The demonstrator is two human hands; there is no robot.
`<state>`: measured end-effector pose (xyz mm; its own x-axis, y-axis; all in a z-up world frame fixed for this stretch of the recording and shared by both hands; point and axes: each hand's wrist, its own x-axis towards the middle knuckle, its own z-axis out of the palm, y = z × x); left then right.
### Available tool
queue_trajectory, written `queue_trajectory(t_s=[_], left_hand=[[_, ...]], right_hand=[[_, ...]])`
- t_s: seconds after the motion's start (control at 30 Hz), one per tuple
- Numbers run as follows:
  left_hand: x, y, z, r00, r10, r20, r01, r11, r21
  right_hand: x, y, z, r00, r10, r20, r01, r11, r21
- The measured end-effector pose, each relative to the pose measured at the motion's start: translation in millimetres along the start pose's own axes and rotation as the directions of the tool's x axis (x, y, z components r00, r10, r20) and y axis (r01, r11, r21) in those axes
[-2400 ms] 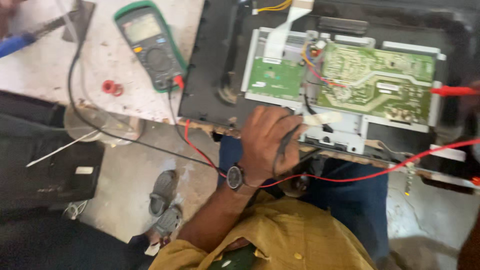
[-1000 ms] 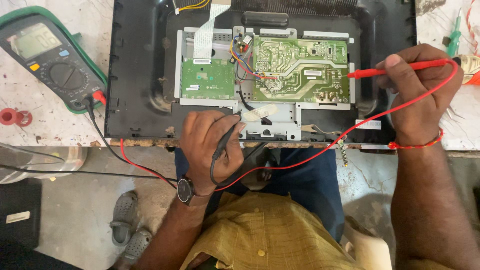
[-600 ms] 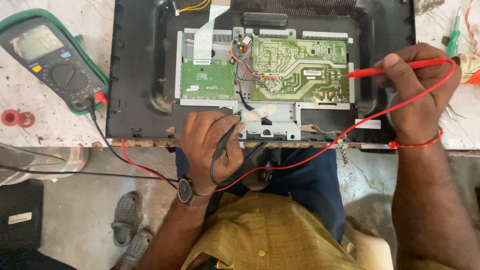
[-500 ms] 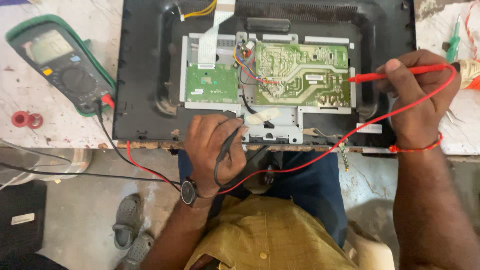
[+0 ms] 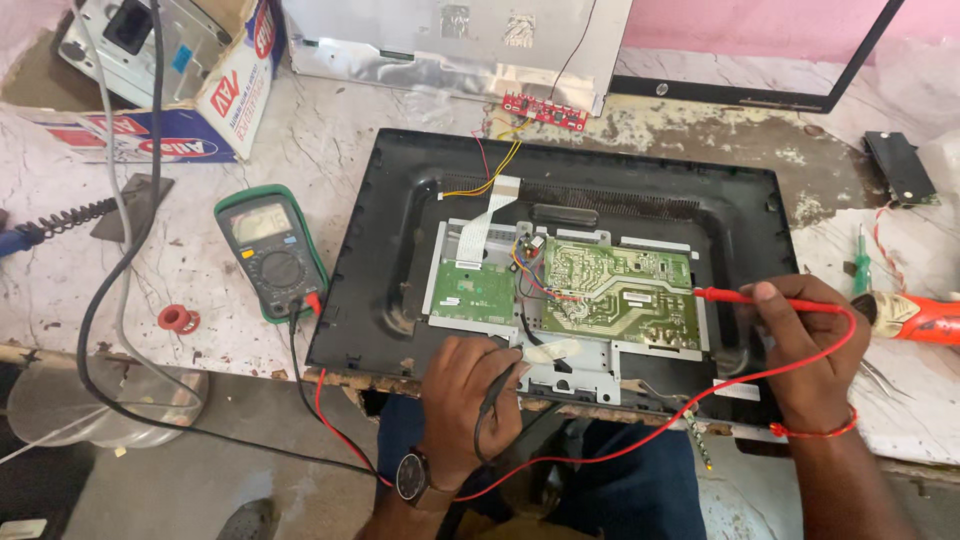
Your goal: The person uses a multimeter to test points on a circuit board inside a disassembled electronic device. They hold the black probe on a fixed point and move the red probe across various test points on the board, checking readings on the multimeter display.
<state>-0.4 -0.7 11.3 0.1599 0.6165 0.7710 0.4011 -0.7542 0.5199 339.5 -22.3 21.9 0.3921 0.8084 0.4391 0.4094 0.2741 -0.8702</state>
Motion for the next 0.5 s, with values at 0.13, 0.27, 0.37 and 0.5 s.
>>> queue_trajectory(t_s=[0.13, 0.27, 0.37, 0.5], left_hand=[[-0.9, 1.6, 1.9, 1.0, -0.007, -0.006, 0.007, 1.0, 0.007], [2.8, 2.3, 1.6, 1.0, 0.009, 0.003, -0.009, 1.0, 0.025], [1.2, -0.6, 2.3, 0.998, 0.056, 0.009, -0.057, 0.998, 0.03], [-4.5, -0.9, 5.3, 1.0, -0.006, 0.01, 0.006, 0.999, 0.032]], right_hand=[[-4.5, -11.3, 2.9, 0.999, 0.015, 0.03, -0.016, 0.999, 0.03], [1.5, -11.6, 4.1, 0.999, 0.033, 0.042, -0.034, 0.999, 0.033], [-1.9, -7.2, 0.7, 0.997, 0.008, 0.08, -0.013, 0.997, 0.071], [-4.9, -6.3, -1.9, 0.995, 0.02, 0.097, -0.024, 0.999, 0.041]])
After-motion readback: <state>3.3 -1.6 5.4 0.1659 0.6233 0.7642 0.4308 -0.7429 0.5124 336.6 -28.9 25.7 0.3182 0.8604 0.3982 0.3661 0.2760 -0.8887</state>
